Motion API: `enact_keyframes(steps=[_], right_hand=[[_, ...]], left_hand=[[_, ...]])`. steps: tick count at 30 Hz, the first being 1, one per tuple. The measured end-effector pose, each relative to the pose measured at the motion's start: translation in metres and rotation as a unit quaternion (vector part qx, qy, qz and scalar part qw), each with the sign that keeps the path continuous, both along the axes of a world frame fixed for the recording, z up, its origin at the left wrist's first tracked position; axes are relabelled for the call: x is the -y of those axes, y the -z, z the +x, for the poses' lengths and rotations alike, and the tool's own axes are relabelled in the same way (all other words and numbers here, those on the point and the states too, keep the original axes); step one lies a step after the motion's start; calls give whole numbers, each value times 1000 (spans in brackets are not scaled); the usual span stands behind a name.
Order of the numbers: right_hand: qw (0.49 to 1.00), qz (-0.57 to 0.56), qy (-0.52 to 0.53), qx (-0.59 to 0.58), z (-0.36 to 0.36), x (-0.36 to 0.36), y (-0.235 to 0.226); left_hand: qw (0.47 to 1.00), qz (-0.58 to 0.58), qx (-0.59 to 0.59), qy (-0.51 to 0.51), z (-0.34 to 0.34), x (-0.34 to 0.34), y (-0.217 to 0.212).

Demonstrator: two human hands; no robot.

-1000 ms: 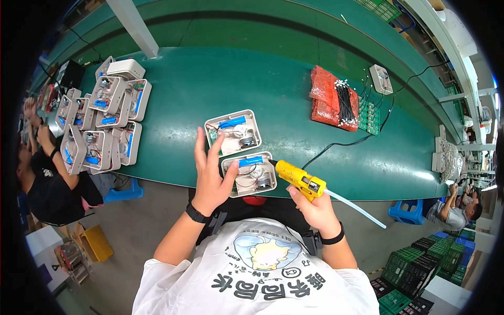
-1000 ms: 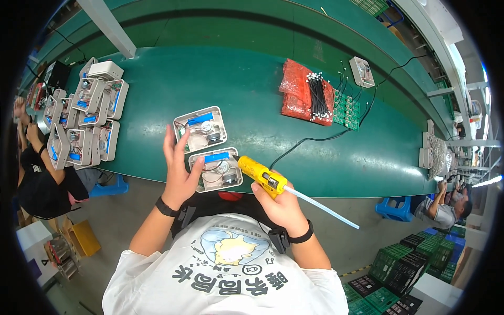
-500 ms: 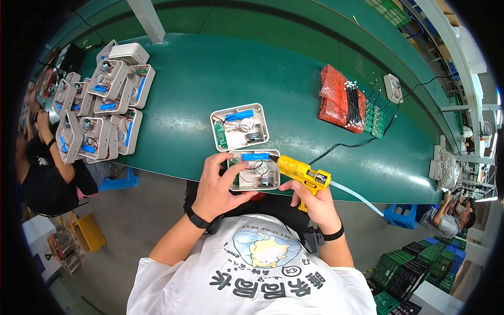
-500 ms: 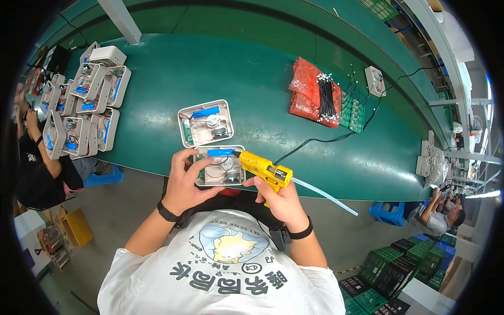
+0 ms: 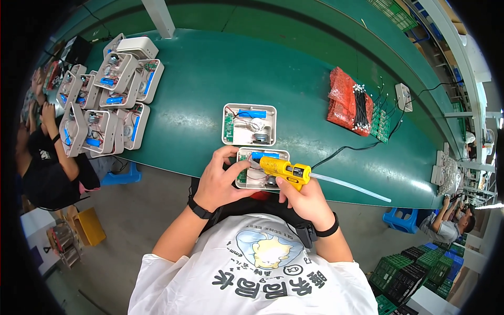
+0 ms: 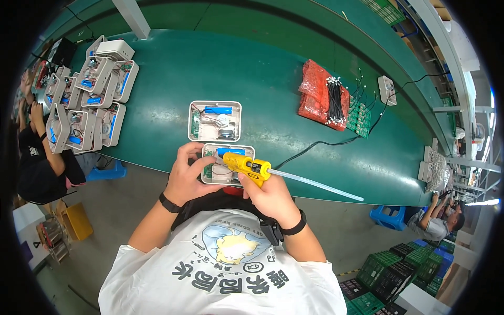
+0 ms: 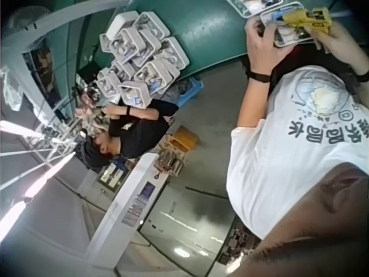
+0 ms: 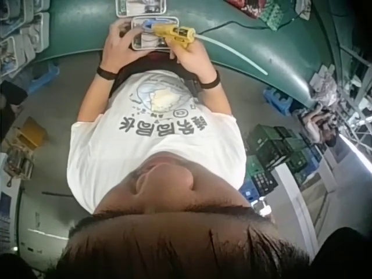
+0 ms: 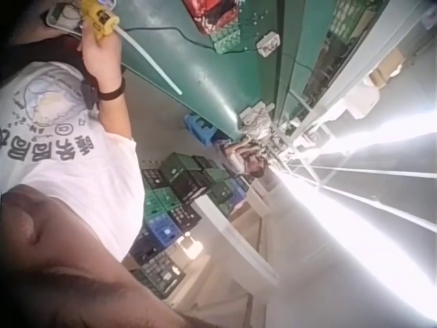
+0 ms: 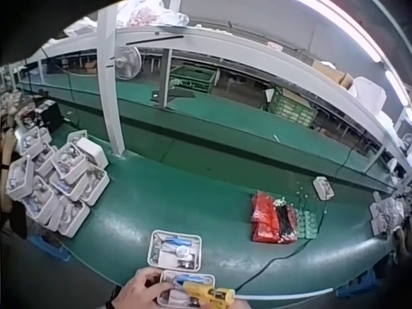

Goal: The person picks up a battery and places it into a plastic housing, then applies adhesive using a glue gun. They repeat this process for several housings, pausing once to insert a new glue stick into the glue gun.

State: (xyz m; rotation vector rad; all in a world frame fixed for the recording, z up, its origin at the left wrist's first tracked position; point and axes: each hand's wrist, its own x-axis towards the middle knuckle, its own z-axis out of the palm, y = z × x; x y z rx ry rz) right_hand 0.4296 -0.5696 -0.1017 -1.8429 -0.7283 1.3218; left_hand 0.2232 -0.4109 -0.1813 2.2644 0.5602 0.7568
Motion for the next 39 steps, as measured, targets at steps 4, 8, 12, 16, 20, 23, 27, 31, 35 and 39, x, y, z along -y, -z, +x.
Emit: enact_keyframes(steps=[4, 8, 12, 16, 20, 23, 27, 31, 35, 39], right_hand=[[997, 50, -5, 66, -4, 2, -1], [998, 1, 22, 52, -2, 7, -5], [998, 32, 33, 41, -4, -3, -6], [996, 69, -8, 63, -11, -6, 5], [993, 101, 55, -40, 6, 16, 8], [963, 215, 116, -115, 34, 44, 19], [909, 316, 228, -151, 65, 74, 57], [873, 366, 284, -151, 66, 90, 88], [870, 372, 284, -152, 68, 88, 96], [874, 371, 274, -154, 68, 88, 98]], left_hand=[[1000, 1, 2, 9, -1, -2, 1], [1000, -4, 5, 10, 0, -4, 0], [1000, 0, 2, 16, 1, -3, -2], [1000, 6, 0, 22, 1, -6, -5], [999, -5, 7, 49, -3, -9, -9], [996, 4, 22, 89, -12, -21, -21], [985, 125, 101, 57, -5, -61, -71], [984, 31, 73, -159, 37, -143, -68], [957, 42, -37, -284, 41, -202, -9], [971, 2, 110, -212, 50, -208, 26]])
